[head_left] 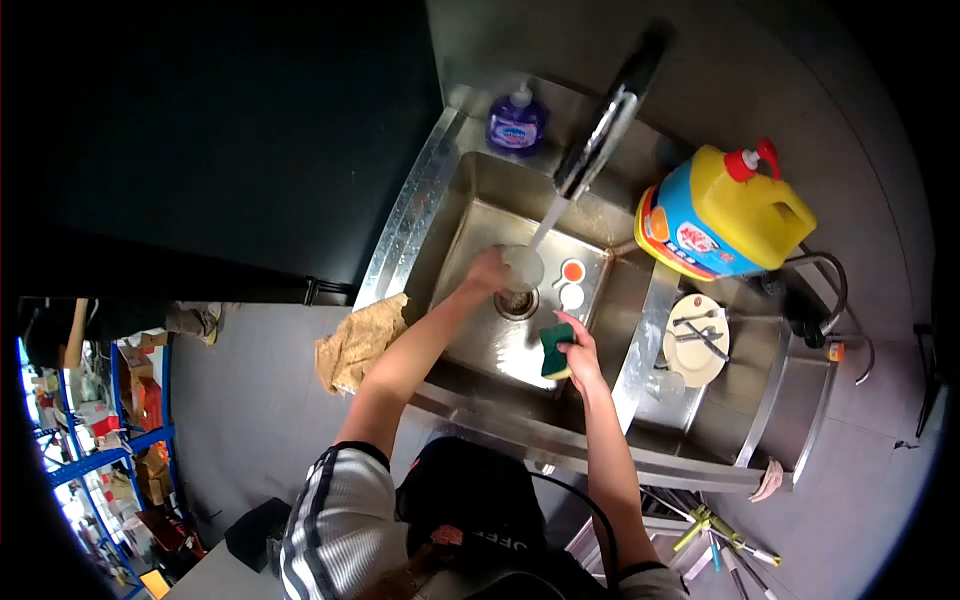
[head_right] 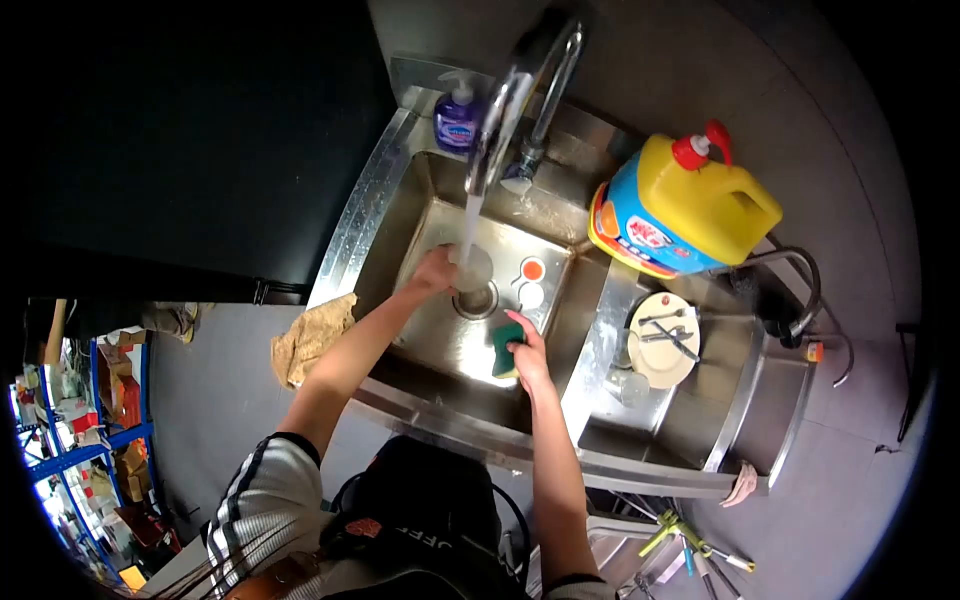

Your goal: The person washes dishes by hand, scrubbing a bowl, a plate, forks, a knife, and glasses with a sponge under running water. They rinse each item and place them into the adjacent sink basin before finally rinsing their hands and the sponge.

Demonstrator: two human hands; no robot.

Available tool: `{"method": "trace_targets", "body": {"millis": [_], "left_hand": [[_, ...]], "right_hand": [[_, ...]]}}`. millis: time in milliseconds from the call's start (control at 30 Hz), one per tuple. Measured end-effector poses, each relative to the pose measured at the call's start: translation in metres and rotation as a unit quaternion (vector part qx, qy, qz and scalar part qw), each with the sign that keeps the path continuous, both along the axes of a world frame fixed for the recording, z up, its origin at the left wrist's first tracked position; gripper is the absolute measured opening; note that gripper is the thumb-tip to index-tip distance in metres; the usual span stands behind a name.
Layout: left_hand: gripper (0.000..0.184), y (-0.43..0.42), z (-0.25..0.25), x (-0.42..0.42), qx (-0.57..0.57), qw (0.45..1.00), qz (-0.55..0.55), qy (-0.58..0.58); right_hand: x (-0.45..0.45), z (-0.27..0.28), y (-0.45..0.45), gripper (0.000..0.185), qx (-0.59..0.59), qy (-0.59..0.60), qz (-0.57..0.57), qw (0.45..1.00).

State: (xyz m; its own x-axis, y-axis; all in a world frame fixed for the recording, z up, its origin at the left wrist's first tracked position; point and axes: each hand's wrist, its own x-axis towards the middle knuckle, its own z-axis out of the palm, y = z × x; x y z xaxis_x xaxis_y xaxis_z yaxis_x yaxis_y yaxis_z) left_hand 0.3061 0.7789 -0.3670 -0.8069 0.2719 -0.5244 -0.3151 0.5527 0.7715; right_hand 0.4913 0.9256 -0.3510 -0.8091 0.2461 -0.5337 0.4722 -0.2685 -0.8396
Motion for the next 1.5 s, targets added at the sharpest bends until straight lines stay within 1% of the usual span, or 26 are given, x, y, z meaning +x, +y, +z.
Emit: {"method": "trace_targets", "body": {"millis": [67, 167, 233, 300, 367, 400, 467, 567, 600, 700, 733, 767, 833, 867, 900, 933, 967, 1067, 1100, 1133, 1200, 1233, 1300, 1333, 1433, 1500], "left_hand": [[0.031, 0.005, 0.041, 0.017, -0.044, 0.987, -0.155, 0.005], [0.024, 0.018, 0.044, 0.039, -0.081, 0.985, -0.135, 0.073], [0.023, 0.019, 0.051, 0.038, -0.112, 0.981, -0.139, 0.076], [0.022, 0.018, 0.068, 0.037, -0.148, 0.971, -0.158, 0.105], [0.022, 0.014, 0.094, 0.031, -0.192, 0.949, -0.190, 0.160], [0.025, 0.011, 0.107, 0.028, -0.186, 0.950, -0.228, 0.105], [0.032, 0.006, 0.129, 0.011, -0.172, 0.936, -0.307, -0.001], [0.053, -0.028, 0.111, 0.017, 0.059, 0.948, -0.274, 0.149], [0.076, -0.035, 0.109, 0.015, 0.019, 0.897, -0.346, 0.273], [0.090, -0.015, 0.099, 0.019, 0.154, 0.905, -0.316, 0.239], [0.093, -0.008, 0.094, 0.013, 0.150, 0.930, -0.293, 0.164], [0.091, -0.004, 0.078, 0.009, 0.145, 0.920, -0.290, 0.221], [0.087, 0.004, 0.070, 0.010, 0.190, 0.936, -0.212, 0.207], [0.086, 0.007, 0.064, 0.011, 0.239, 0.950, -0.145, 0.142], [0.085, 0.008, 0.056, 0.013, 0.282, 0.954, -0.073, 0.076], [0.084, 0.007, 0.049, 0.015, 0.319, 0.948, 0.003, 0.009], [0.084, 0.008, 0.046, 0.019, 0.327, 0.945, 0.025, 0.009], [0.081, 0.013, 0.035, 0.034, 0.381, 0.922, 0.064, 0.000], [0.074, 0.012, 0.035, 0.037, 0.303, 0.951, 0.034, 0.057], [0.077, 0.016, 0.050, 0.045, 0.419, 0.904, 0.081, -0.026], [0.084, 0.013, 0.050, 0.040, 0.322, 0.942, 0.082, -0.048], [0.086, 0.010, 0.057, 0.039, 0.292, 0.949, 0.086, -0.083], [0.085, 0.002, 0.047, 0.038, 0.300, 0.946, 0.077, -0.097], [0.085, -0.001, 0.041, 0.037, 0.304, 0.944, 0.072, -0.105], [0.089, -0.003, 0.030, 0.041, 0.356, 0.928, 0.085, -0.064], [0.078, -0.005, 0.038, 0.041, 0.330, 0.935, 0.103, -0.079]], "right_hand": [[0.001, -0.015, 0.001, 0.049, -0.040, -0.007, -0.015, 0.999], [-0.017, -0.005, -0.001, 0.031, -0.107, -0.003, -0.130, 0.986], [-0.033, 0.009, -0.002, 0.047, -0.078, -0.038, -0.103, 0.991], [-0.045, 0.042, -0.002, 0.041, -0.078, -0.051, -0.066, 0.993], [-0.060, 0.037, -0.002, 0.035, 0.040, 0.023, 0.040, 0.998], [-0.062, 0.035, -0.003, 0.032, 0.096, 0.054, 0.089, 0.990], [-0.075, 0.032, -0.001, 0.027, 0.103, 0.020, 0.090, 0.990], [-0.086, 0.014, 0.015, 0.024, 0.051, 0.040, 0.101, 0.993], [-0.090, 0.020, 0.020, 0.024, 0.058, 0.038, 0.126, 0.990], [-0.094, 0.065, 0.024, 0.022, 0.112, 0.036, 0.213, 0.970], [-0.093, 0.068, 0.025, 0.024, 0.109, 0.034, 0.191, 0.975], [-0.092, 0.071, 0.030, 0.027, 0.110, 0.033, 0.170, 0.979], [-0.075, 0.073, 0.040, 0.040, 0.031, 0.100, 0.043, 0.994], [-0.061, 0.089, 0.047, 0.051, 0.104, 0.065, -0.011, 0.992], [-0.051, 0.084, 0.057, 0.052, 0.207, 0.108, -0.076, 0.969], [-0.035, 0.081, 0.070, 0.049, 0.156, 0.041, -0.167, 0.973], [-0.027, 0.056, 0.088, 0.037, 0.336, 0.005, -0.242, 0.910], [-0.009, 0.028, 0.129, 0.030, 0.280, 0.024, -0.377, 0.883], [-0.009, 0.026, 0.130, 0.029, 0.371, 0.012, -0.373, 0.850], [-0.008, 0.018, 0.138, 0.027, 0.375, 0.002, -0.357, 0.855], [-0.007, 0.030, 0.139, 0.025, 0.331, 0.018, -0.372, 0.867], [-0.006, 0.029, 0.143, 0.027, 0.371, 0.040, -0.348, 0.860], [-0.009, 0.042, 0.136, 0.029, 0.519, 0.109, -0.320, 0.785], [-0.008, 0.056, 0.127, 0.033, 0.605, 0.045, -0.253, 0.754], [-0.012, 0.044, 0.110, 0.043, 0.689, -0.005, -0.065, 0.722], [-0.021, 0.042, 0.095, 0.047, 0.734, 0.006, -0.033, 0.678]]}}
